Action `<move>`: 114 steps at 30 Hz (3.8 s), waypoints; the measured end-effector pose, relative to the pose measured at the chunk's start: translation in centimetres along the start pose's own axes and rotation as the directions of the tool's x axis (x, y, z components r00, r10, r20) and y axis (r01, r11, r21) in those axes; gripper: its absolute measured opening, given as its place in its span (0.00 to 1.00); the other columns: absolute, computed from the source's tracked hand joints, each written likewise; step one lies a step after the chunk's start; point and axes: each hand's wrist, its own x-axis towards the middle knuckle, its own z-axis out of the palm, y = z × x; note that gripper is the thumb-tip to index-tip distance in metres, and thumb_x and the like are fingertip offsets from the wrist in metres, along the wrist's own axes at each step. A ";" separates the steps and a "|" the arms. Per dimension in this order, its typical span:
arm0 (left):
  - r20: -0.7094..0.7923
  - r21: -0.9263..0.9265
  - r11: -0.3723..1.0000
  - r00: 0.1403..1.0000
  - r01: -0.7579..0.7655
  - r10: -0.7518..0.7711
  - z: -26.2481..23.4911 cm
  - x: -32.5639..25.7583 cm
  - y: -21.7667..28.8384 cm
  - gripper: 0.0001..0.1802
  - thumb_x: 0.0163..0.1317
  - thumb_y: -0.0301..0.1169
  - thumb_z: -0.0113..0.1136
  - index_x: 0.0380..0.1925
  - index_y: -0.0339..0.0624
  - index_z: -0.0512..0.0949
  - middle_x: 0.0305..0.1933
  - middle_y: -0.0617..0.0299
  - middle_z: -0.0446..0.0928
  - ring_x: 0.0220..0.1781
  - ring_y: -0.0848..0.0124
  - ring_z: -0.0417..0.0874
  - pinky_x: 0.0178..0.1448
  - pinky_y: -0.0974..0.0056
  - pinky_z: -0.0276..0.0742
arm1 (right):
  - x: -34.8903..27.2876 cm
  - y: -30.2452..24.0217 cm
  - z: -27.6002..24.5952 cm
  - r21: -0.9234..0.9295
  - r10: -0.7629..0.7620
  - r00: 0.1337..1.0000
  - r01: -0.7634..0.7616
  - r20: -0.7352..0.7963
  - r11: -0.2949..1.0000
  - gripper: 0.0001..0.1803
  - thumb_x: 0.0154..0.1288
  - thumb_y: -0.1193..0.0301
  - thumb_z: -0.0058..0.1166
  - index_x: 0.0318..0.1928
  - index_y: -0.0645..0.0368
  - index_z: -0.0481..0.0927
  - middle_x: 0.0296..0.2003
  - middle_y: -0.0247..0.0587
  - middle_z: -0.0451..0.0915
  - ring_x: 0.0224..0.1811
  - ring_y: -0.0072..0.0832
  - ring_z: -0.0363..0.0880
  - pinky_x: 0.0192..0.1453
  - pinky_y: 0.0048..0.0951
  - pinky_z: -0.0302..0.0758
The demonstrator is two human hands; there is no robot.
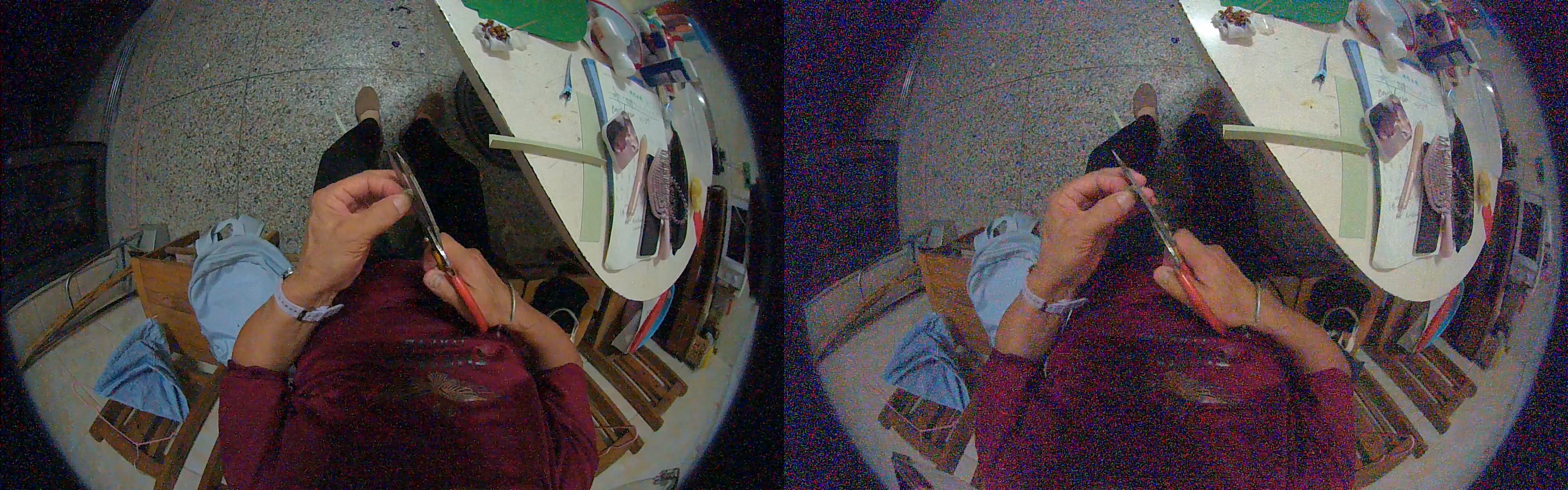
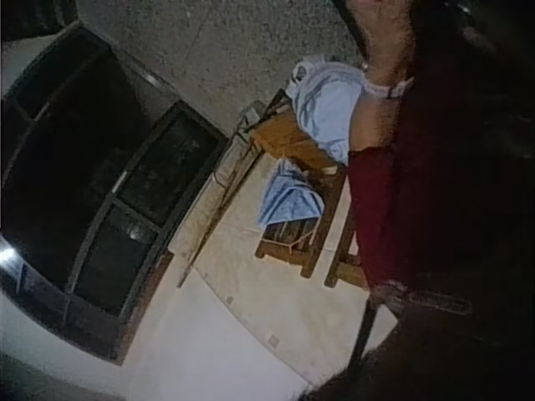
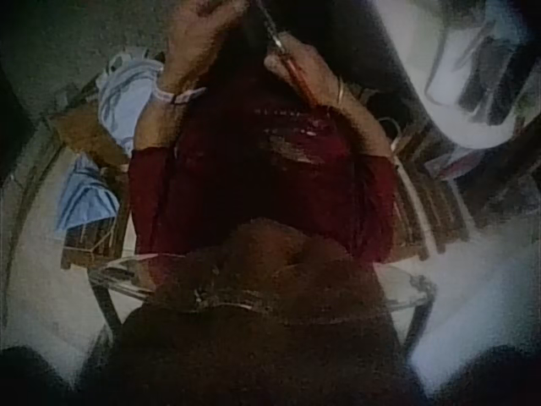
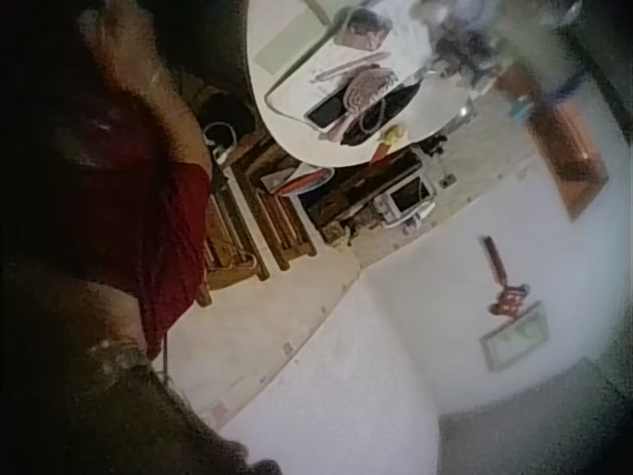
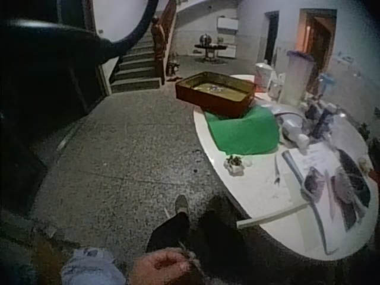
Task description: The person uses red-handled scissors to cut a long, thin strip of light green paper into small pieces. They hold the strip with their left hand and cut repeatedly with their right hand, dropping the cut pieces onto a table.
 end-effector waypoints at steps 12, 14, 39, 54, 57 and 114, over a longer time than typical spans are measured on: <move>-0.001 0.014 0.999 0.999 0.051 -0.051 0.0 0.2 0.9 0.04 0.58 0.22 0.59 0.33 0.33 0.77 0.47 0.52 0.75 0.47 0.63 0.81 0.54 0.62 0.76 | 0.1 -0.2 -0.2 0.015 -0.005 1.000 0.005 0.015 1.000 0.17 0.63 0.60 0.55 0.37 0.61 0.66 0.22 0.46 0.74 0.23 0.41 0.76 0.30 0.39 0.72; 0.013 0.027 0.999 0.999 0.037 -0.037 -0.2 0.2 0.7 0.04 0.58 0.22 0.59 0.33 0.33 0.77 0.47 0.52 0.75 0.47 0.63 0.81 0.53 0.62 0.76 | 0.1 0.0 -0.2 0.004 -0.012 1.000 0.011 0.017 1.000 0.17 0.63 0.60 0.55 0.37 0.60 0.66 0.22 0.46 0.74 0.23 0.41 0.76 0.29 0.39 0.72; 0.009 0.078 0.997 1.000 0.019 -0.020 -0.6 0.1 0.9 0.02 0.57 0.20 0.57 0.31 0.33 0.77 0.45 0.53 0.75 0.45 0.64 0.81 0.52 0.65 0.75 | 0.1 -0.3 -0.1 0.000 -0.010 0.999 0.010 0.042 1.000 0.17 0.63 0.60 0.55 0.38 0.60 0.67 0.23 0.46 0.74 0.24 0.40 0.76 0.30 0.39 0.72; -0.004 -0.027 0.998 0.999 0.049 -0.050 -0.6 0.2 1.1 0.04 0.57 0.22 0.61 0.33 0.33 0.79 0.42 0.59 0.79 0.41 0.74 0.79 0.49 0.69 0.75 | -0.1 0.2 0.1 -0.011 -0.018 0.999 0.019 0.034 1.000 0.16 0.63 0.61 0.54 0.37 0.61 0.67 0.22 0.47 0.73 0.23 0.41 0.76 0.30 0.39 0.72; -0.004 -0.051 0.997 0.998 0.065 -0.065 -0.4 0.1 1.2 0.04 0.57 0.22 0.61 0.33 0.33 0.79 0.42 0.59 0.79 0.41 0.74 0.79 0.50 0.69 0.75 | 0.0 0.2 0.2 -0.004 -0.030 0.999 0.030 0.019 1.000 0.16 0.63 0.62 0.55 0.37 0.61 0.67 0.21 0.47 0.73 0.23 0.41 0.76 0.30 0.40 0.72; 0.012 -0.061 0.998 1.000 0.019 -0.019 -0.5 -0.3 0.6 0.04 0.58 0.21 0.58 0.34 0.34 0.76 0.46 0.53 0.75 0.47 0.63 0.80 0.55 0.61 0.76 | 0.0 -0.1 0.1 0.044 -0.017 0.998 0.014 0.055 0.999 0.16 0.63 0.61 0.55 0.38 0.59 0.67 0.23 0.45 0.74 0.24 0.38 0.77 0.31 0.39 0.72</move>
